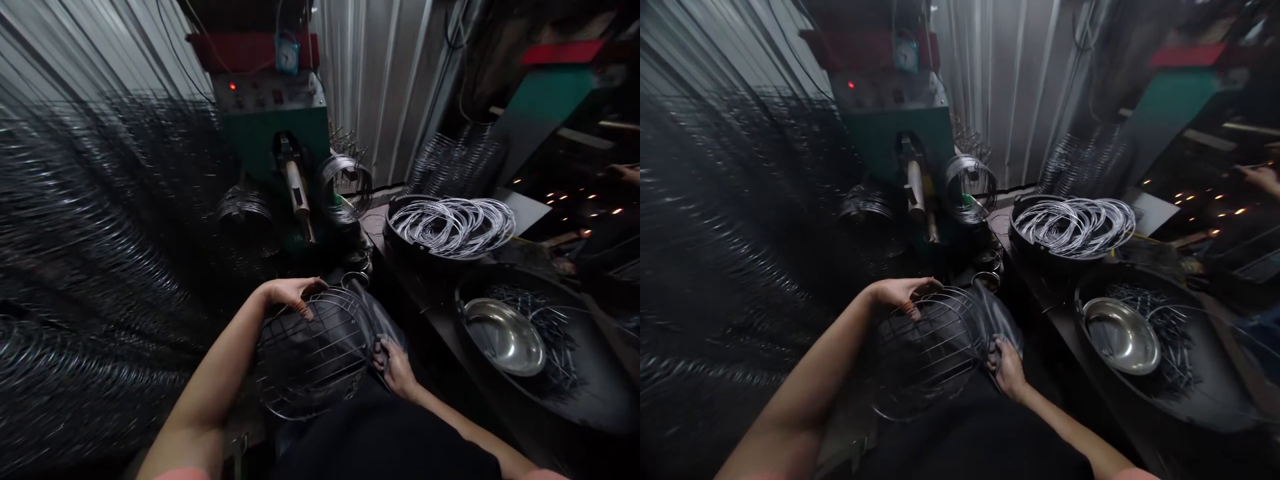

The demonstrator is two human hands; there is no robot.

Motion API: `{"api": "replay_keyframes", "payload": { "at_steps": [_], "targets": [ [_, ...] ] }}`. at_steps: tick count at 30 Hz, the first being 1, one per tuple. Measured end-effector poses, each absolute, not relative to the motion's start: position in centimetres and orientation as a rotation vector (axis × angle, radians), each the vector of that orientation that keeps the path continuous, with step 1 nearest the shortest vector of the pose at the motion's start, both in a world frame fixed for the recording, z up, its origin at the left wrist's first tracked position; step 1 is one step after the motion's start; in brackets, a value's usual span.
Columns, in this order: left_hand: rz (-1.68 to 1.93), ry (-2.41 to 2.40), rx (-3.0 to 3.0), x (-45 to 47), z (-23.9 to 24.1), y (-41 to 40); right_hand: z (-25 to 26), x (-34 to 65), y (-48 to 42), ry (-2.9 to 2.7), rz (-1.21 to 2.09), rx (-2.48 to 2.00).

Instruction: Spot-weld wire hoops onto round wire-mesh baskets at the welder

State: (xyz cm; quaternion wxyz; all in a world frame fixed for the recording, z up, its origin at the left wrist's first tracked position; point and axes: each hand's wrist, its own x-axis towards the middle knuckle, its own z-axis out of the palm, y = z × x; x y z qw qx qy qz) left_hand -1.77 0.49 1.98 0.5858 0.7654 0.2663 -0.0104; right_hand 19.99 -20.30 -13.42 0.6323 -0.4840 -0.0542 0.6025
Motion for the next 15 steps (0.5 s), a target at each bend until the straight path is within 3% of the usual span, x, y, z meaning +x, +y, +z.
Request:
{"api": "replay_keyframes", "payload": {
  "at_steps": [9,15],
  "targets": [
    [0.183,0.93,1.975,-6.3,3.5,-4.9,-12.0,22.3,-17.8,-0.216,1.442,-1.14],
    [0.364,0.923,2.004,-6.8,5.9,-7.3,-9.6,25.8,-13.0,-0.418,1.286,-1.153]
  ]
}}
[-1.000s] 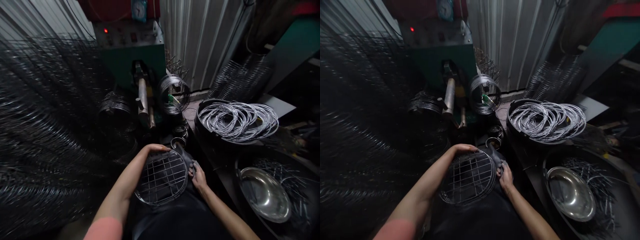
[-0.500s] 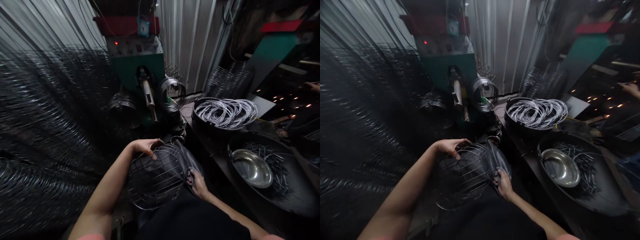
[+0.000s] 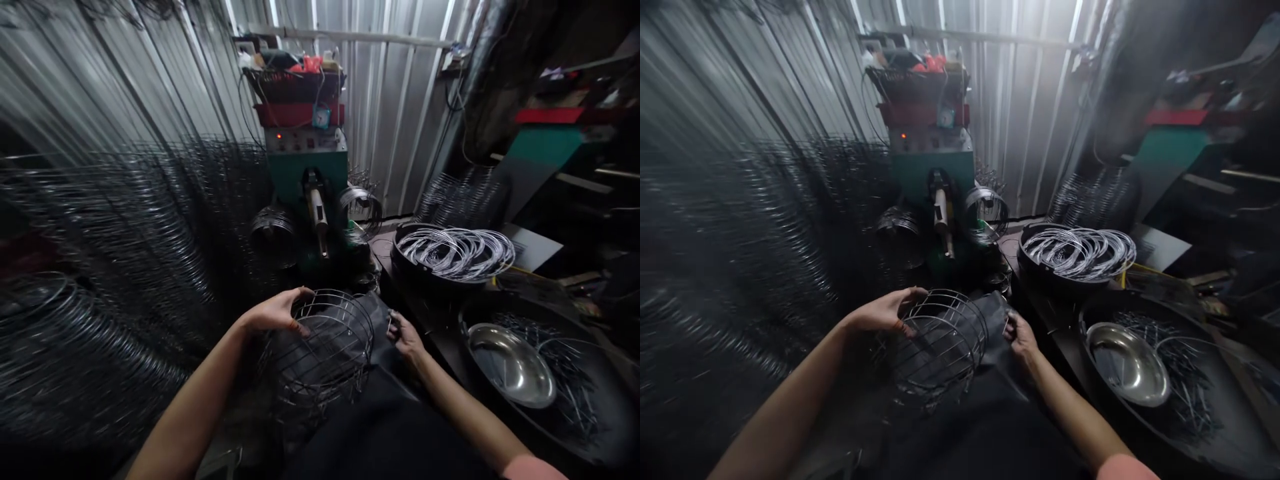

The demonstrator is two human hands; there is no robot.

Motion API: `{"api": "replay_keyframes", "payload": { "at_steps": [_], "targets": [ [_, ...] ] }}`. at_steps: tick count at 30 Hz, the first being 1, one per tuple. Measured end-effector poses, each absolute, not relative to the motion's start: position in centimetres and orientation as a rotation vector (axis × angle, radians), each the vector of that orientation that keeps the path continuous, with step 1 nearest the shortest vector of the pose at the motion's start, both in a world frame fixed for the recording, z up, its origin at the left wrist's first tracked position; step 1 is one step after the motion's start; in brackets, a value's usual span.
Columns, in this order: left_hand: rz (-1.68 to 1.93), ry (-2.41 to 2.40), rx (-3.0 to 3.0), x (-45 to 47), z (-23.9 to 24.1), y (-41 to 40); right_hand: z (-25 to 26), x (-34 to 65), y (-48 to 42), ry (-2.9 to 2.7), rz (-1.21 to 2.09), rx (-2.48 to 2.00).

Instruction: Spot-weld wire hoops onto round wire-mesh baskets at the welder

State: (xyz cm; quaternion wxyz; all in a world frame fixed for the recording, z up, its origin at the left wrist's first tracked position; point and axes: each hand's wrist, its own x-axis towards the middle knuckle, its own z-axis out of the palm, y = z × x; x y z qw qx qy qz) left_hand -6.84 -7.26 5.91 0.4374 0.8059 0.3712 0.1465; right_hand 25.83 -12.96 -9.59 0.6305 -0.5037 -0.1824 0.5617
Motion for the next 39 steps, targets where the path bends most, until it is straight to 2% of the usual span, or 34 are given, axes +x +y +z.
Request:
{"api": "replay_keyframes", "payload": {
  "at_steps": [3,6,9,11,14,17,20,22,27,33,39],
  "targets": [
    [0.477,0.953,2.213,-6.3,8.7,-7.6,-9.8,27.3,-10.9,-0.71,0.959,-1.256],
    [0.638,1.165,2.435,-5.1,9.8,-6.7,-12.4,28.3,-9.9,-1.116,0.623,-1.405],
    [0.77,1.369,2.56,-3.7,8.2,-4.8,-14.7,29.0,-9.3,-1.322,0.686,-1.484],
    [0.796,1.442,2.599,-2.9,6.3,-3.2,-13.7,29.0,-9.0,-1.381,0.741,-1.493],
    [0.69,1.483,2.601,-1.9,3.4,-1.2,-8.1,28.3,-8.0,-1.494,0.822,-1.381],
    [0.53,1.467,2.604,-0.7,1.4,-0.1,-1.6,26.6,-5.8,-1.849,1.111,-1.2],
    [0.444,1.439,2.629,0.5,0.3,0.5,1.4,24.4,-2.8,-2.09,1.295,-1.128],
    [0.429,1.431,2.647,1.0,-0.4,0.9,1.1,22.7,-0.9,-2.178,1.166,-1.209],
    [0.464,1.447,2.6,0.4,-1.7,2.1,-2.0,19.5,1.6,-2.336,0.583,-1.347],
    [0.531,1.457,2.469,-1.3,-2.8,3.6,-3.4,19.7,2.4,-2.449,0.606,-1.092],
    [0.549,1.454,2.38,-2.0,-4.0,4.8,-4.1,19.4,3.4,-2.464,0.59,-1.086]
  ]
}}
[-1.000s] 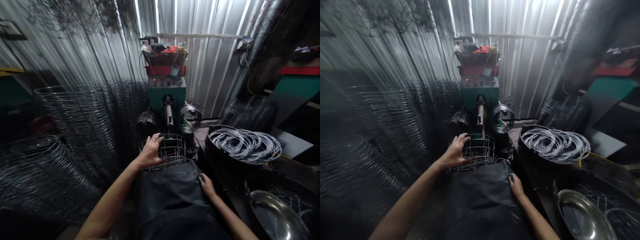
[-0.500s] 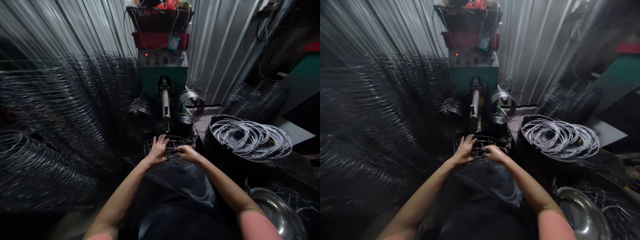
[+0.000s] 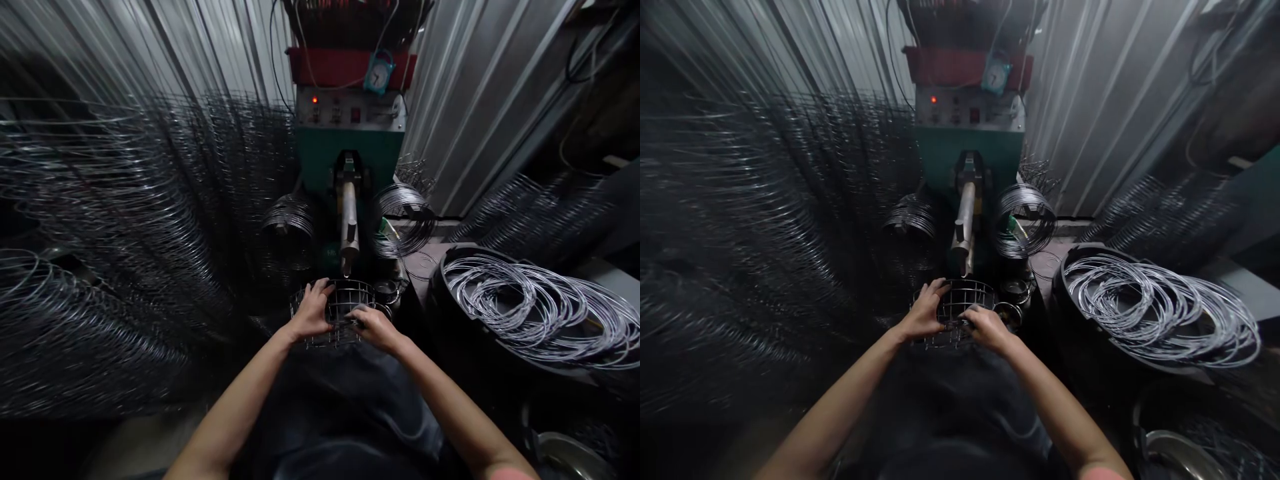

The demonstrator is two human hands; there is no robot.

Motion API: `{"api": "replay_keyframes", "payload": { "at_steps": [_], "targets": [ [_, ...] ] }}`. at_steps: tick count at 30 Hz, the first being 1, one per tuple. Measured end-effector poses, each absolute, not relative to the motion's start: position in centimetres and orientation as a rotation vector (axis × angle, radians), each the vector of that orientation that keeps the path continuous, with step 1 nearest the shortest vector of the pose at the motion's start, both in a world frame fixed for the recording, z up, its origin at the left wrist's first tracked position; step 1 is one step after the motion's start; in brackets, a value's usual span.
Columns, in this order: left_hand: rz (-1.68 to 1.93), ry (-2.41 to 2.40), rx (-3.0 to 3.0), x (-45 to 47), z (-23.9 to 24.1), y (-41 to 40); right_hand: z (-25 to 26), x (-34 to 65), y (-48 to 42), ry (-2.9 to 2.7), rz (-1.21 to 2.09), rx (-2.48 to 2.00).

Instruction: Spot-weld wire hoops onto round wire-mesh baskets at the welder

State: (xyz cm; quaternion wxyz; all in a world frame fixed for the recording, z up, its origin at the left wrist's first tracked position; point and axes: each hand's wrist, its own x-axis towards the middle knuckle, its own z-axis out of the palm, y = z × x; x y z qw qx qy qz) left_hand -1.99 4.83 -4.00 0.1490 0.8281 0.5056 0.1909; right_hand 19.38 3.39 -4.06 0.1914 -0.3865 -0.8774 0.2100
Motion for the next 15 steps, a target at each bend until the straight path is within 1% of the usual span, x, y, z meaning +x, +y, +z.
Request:
{"api": "replay_keyframes", "payload": {
  "at_steps": [9,15],
  "targets": [
    [0.555,1.423,2.358,-2.6,-5.1,5.8,-5.1,18.7,3.9,-2.447,0.522,-1.072],
    [0.582,1.418,2.332,-2.9,-5.0,7.7,-4.4,18.5,5.9,-2.465,0.45,-1.096]
  ]
}}
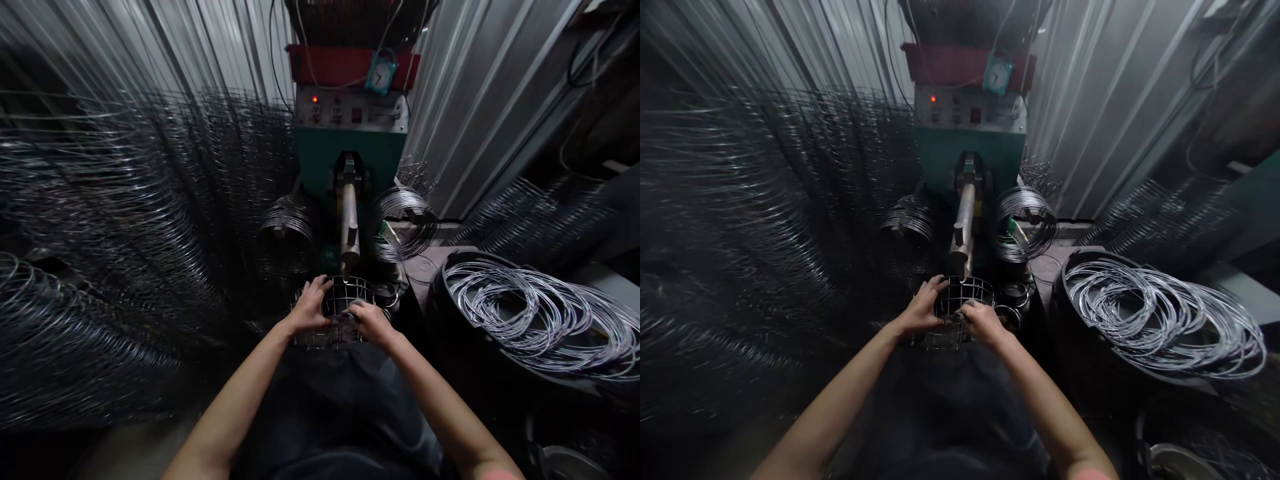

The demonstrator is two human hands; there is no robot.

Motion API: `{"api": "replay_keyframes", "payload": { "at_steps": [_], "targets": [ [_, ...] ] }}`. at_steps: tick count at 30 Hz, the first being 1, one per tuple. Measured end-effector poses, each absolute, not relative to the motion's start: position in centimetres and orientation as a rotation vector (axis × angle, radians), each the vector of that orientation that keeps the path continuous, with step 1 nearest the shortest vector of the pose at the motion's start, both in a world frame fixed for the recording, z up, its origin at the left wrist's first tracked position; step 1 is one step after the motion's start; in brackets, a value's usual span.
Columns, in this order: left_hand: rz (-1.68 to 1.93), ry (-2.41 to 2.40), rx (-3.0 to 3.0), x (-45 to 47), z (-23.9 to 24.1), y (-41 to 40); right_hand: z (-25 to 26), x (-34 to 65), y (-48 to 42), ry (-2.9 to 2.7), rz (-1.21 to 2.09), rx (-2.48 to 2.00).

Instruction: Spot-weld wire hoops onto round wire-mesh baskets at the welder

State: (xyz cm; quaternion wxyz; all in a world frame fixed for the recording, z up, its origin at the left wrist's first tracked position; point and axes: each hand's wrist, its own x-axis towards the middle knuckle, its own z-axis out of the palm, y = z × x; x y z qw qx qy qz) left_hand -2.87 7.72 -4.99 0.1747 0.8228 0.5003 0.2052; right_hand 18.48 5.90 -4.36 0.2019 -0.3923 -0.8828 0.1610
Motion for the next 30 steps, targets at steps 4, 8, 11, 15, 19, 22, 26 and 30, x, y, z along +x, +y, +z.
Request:
{"api": "replay_keyframes", "payload": {
  "at_steps": [4,8,11,15,19,22,26,30],
  "targets": [
    [0.574,1.384,2.356,-2.7,-5.2,8.4,-4.4,18.4,6.5,-2.468,0.443,-1.092],
    [0.599,1.401,2.366,-2.3,-5.3,7.8,-5.0,18.8,6.0,-2.441,0.416,-1.054],
    [0.609,1.409,2.343,-2.3,-5.1,7.6,-4.9,19.0,6.1,-2.444,0.385,-1.036],
    [0.608,1.429,2.302,-2.4,-4.6,8.1,-4.1,18.8,6.9,-2.458,0.403,-1.039],
    [0.627,1.42,2.294,-2.3,-4.6,8.3,-3.7,18.5,6.8,-2.42,0.434,-1.073],
    [0.622,1.455,2.304,-2.2,-4.5,8.7,-4.0,18.4,6.7,-2.403,0.403,-1.154],
    [0.565,1.527,2.325,-2.1,-4.0,10.1,-4.1,17.8,7.8,-2.353,0.375,-1.284],
    [0.558,1.534,2.287,-2.0,-4.0,11.2,-4.0,18.0,8.3,-2.192,0.408,-1.248]
  ]
}}
